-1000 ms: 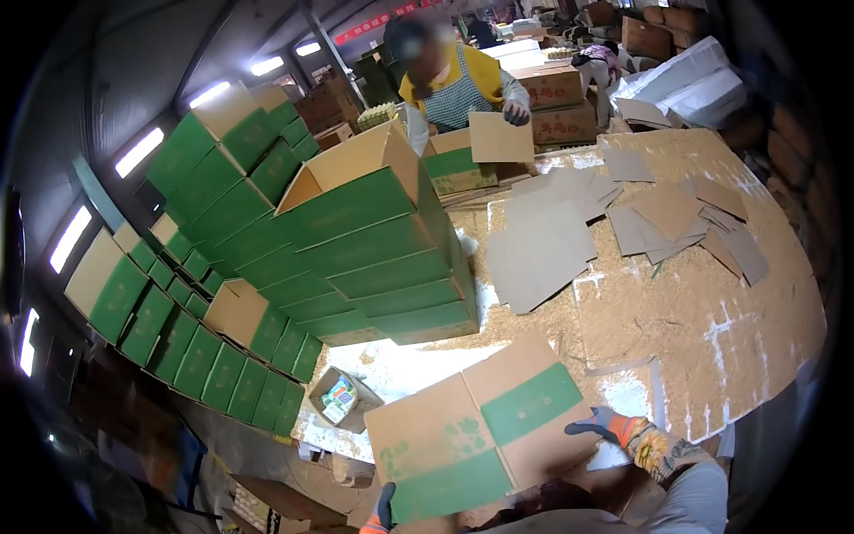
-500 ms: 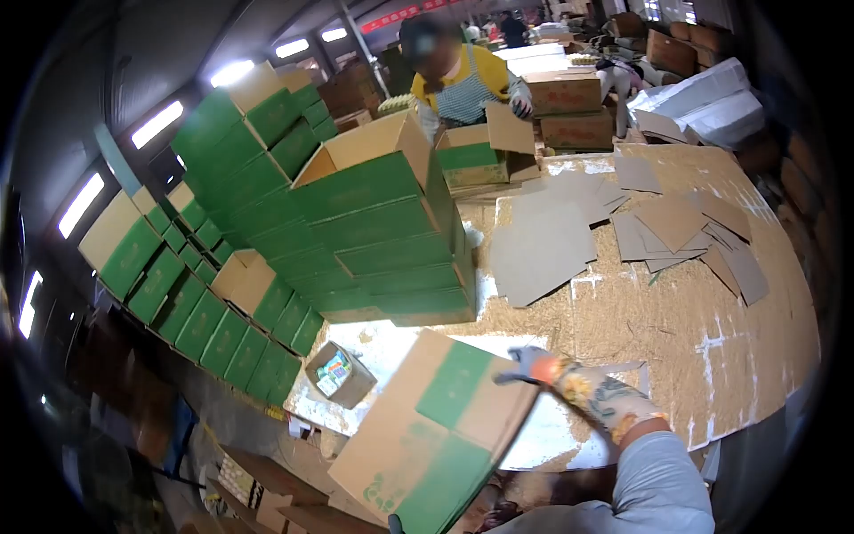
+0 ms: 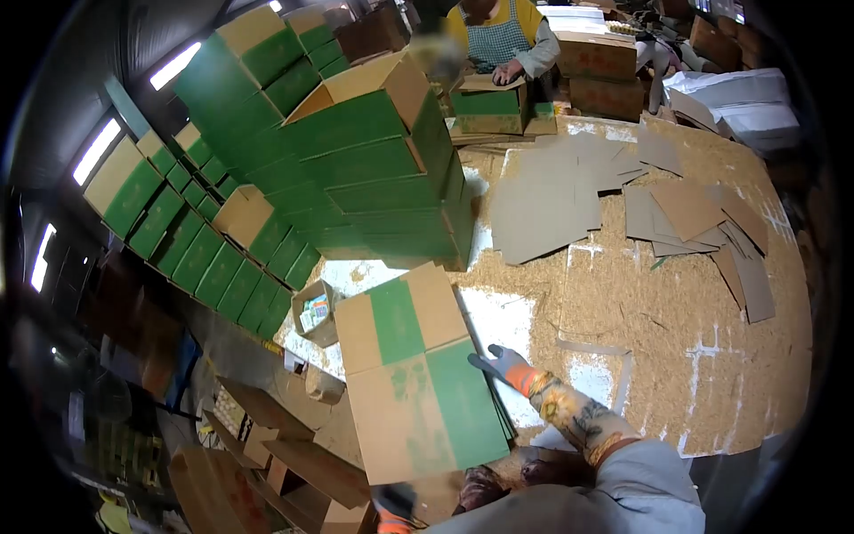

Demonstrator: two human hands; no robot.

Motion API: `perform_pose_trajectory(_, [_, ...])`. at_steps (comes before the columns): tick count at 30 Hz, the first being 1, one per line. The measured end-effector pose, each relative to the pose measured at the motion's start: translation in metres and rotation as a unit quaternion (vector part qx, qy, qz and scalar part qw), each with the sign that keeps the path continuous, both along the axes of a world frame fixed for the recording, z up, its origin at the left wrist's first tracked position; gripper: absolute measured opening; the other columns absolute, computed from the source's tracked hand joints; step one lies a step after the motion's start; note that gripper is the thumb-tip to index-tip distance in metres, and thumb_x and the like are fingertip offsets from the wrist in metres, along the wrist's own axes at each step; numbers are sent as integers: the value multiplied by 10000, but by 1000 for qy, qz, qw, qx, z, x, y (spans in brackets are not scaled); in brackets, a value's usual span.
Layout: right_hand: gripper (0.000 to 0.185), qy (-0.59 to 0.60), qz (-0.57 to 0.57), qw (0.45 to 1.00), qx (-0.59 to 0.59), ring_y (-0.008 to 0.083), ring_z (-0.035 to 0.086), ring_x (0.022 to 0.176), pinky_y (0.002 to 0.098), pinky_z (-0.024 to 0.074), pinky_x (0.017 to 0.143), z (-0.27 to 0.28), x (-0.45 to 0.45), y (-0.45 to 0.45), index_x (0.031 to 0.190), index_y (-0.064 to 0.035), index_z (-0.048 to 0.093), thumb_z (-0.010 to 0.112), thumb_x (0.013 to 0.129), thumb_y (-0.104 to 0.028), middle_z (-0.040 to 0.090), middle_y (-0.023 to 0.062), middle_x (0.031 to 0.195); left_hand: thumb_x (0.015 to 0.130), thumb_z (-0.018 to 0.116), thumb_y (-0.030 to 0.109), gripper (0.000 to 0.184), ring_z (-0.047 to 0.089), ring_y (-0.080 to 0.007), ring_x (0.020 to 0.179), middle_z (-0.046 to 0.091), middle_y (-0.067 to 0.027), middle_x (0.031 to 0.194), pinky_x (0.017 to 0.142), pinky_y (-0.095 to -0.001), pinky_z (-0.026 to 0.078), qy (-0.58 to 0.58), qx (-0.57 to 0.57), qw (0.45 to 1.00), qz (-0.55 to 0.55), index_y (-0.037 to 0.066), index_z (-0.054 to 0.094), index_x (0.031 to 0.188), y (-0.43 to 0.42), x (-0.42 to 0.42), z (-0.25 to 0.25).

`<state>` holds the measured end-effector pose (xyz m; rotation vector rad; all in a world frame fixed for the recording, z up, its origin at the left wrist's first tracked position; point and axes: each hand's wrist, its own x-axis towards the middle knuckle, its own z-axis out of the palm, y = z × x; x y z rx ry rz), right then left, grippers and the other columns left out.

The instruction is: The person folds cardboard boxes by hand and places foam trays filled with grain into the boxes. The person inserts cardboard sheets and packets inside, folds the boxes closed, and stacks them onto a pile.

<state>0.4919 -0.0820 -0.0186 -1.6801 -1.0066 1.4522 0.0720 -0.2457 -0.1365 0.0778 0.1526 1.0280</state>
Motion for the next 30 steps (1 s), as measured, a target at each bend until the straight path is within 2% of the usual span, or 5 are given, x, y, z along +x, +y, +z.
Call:
perform_pose_trajectory(6, [816,210,20,972,-100,240,498,1143,323,438,921,34,-17,-33,1332,-7,424,708,743,-495,507,141,1293,902,452,514,627,536,-271,1111,511,-124,1282,938,-394,442,382,-66,922,23,44,438,1316,58,42,131])
perform_pose_trajectory(16, [797,-518,71,851,57,348,402,1245,429,291,1048,96,29,80,1332,-58,436,635,728,-539,460,196,1325,915,529,332,594,324,-279,1321,348,-129,1426,1079,-406,285,482,-117,863,-93,61,314,1398,86,200,144])
perform_pose_trajectory(18, [869,-582,124,791,139,421,237,1322,522,168,1070,107,0,85,1381,-74,365,540,728,-621,304,255,1416,825,566,51,641,399,-238,1275,389,-52,1417,976,-347,407,621,606,494,52,144,334,1416,109,174,43])
perform_pose_trajectory(24, [997,-607,287,724,157,434,147,1367,583,81,1084,126,-94,-7,1446,-86,222,626,700,-609,190,288,1458,857,607,96,516,490,-187,1172,532,-60,1275,959,-337,413,590,255,715,-273,106,446,1347,150,100,118])
perform_pose_trajectory(30, [571,-617,262,717,190,392,333,1283,527,238,1045,131,-103,-37,1398,-148,339,494,860,-257,358,230,1382,691,751,381,707,537,-378,1022,568,-205,1131,855,-457,446,655,692,258,156,67,501,1273,217,78,264])
